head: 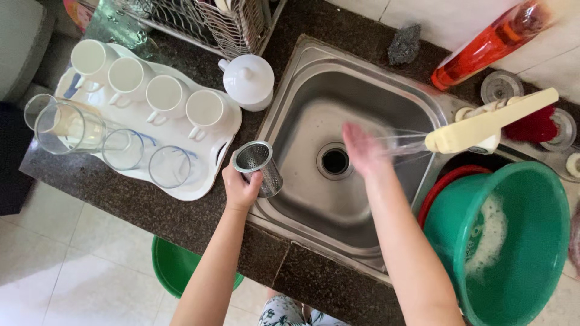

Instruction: The person scrubs a stainless steel kitchen sink with a red cloth, then rinses the cloth under running water. They remove the sink drain strainer, scrub it with the cloth, rinse it, and place it back into the drain.

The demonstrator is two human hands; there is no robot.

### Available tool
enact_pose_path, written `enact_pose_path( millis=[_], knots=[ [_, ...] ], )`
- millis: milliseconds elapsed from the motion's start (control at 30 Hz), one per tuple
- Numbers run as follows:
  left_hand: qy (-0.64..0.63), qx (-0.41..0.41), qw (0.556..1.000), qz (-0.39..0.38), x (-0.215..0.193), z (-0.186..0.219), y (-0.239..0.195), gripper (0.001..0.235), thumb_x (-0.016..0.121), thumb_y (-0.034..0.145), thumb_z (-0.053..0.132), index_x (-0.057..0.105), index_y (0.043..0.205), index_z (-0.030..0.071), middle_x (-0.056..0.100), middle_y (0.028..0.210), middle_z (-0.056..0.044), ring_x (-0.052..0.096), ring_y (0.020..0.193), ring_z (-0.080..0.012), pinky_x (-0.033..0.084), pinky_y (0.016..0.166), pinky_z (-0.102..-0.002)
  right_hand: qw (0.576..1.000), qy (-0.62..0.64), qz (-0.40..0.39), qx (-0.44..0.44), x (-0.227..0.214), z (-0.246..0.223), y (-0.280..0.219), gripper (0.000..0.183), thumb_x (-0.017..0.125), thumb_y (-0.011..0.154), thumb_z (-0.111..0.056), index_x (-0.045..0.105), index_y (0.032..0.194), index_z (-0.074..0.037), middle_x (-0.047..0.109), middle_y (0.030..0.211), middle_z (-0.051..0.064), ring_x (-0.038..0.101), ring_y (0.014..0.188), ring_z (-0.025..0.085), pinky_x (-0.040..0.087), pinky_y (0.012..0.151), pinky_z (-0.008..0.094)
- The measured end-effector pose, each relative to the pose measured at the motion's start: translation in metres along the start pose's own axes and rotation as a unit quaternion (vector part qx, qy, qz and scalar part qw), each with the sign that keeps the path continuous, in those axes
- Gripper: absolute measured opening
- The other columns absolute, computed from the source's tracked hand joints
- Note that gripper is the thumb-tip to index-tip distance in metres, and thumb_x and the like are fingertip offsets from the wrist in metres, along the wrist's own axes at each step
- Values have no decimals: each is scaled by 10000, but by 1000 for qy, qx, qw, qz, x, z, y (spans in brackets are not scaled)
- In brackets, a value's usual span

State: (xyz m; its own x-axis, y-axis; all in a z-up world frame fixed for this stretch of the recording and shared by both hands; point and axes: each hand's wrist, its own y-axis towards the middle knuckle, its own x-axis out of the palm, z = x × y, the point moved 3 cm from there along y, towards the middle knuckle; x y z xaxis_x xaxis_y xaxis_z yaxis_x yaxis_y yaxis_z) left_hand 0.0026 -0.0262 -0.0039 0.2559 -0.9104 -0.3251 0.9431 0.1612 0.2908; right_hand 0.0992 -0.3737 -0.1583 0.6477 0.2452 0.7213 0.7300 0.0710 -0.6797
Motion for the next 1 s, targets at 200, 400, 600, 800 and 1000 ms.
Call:
enact_pose_path(
  millis=[200, 400, 600, 800, 1000],
  knots=[
    [6, -16, 1000, -12, -2, 4, 1, 536, 691, 876, 471, 655, 1138, 4, 739, 965, -119, 738, 893, -241, 564, 832, -345, 988, -2, -151, 42, 36, 10, -49, 491, 257, 1126, -250, 371, 1466, 86, 435, 1581, 268, 379, 1522, 433, 302, 1270, 524],
    [-6, -7, 1000, -14, -2, 6, 1, 472, 697, 880, 395, 658, 1144, 5, 746, 985, -131, 740, 910, -244, 564, 843, -345, 973, -147, -157, 80, 61, -1, -70, 619, 307, 1093, -317, 296, 1543, 108, 371, 1615, 289, 388, 1500, 411, 316, 1257, 507],
    [-8, -4, 1000, -13, -3, 12, 5, 473, 712, 865, 366, 655, 1160, 0, 741, 979, -131, 740, 906, -245, 563, 841, -342, 957, -237, -49, 159, 78, 3, -104, 640, 237, 1100, -360, 335, 1498, 131, 411, 1565, 329, 404, 1474, 432, 339, 1228, 515],
    [-9, -14, 1000, -13, -3, 6, -1, 497, 706, 863, 392, 653, 1164, 0, 748, 991, -127, 747, 921, -248, 568, 859, -346, 875, -394, -174, 221, 98, 6, -120, 632, 276, 1083, -358, 386, 1474, 127, 454, 1522, 316, 430, 1441, 405, 352, 1204, 489],
    [-10, -2, 1000, -13, -4, 6, 2, 497, 712, 870, 401, 651, 1162, 3, 739, 1002, -129, 743, 934, -254, 565, 865, -351, 857, -443, -190, 184, 113, -2, -134, 613, 320, 1083, -337, 408, 1450, 147, 489, 1492, 335, 488, 1403, 411, 398, 1176, 488]
  ],
)
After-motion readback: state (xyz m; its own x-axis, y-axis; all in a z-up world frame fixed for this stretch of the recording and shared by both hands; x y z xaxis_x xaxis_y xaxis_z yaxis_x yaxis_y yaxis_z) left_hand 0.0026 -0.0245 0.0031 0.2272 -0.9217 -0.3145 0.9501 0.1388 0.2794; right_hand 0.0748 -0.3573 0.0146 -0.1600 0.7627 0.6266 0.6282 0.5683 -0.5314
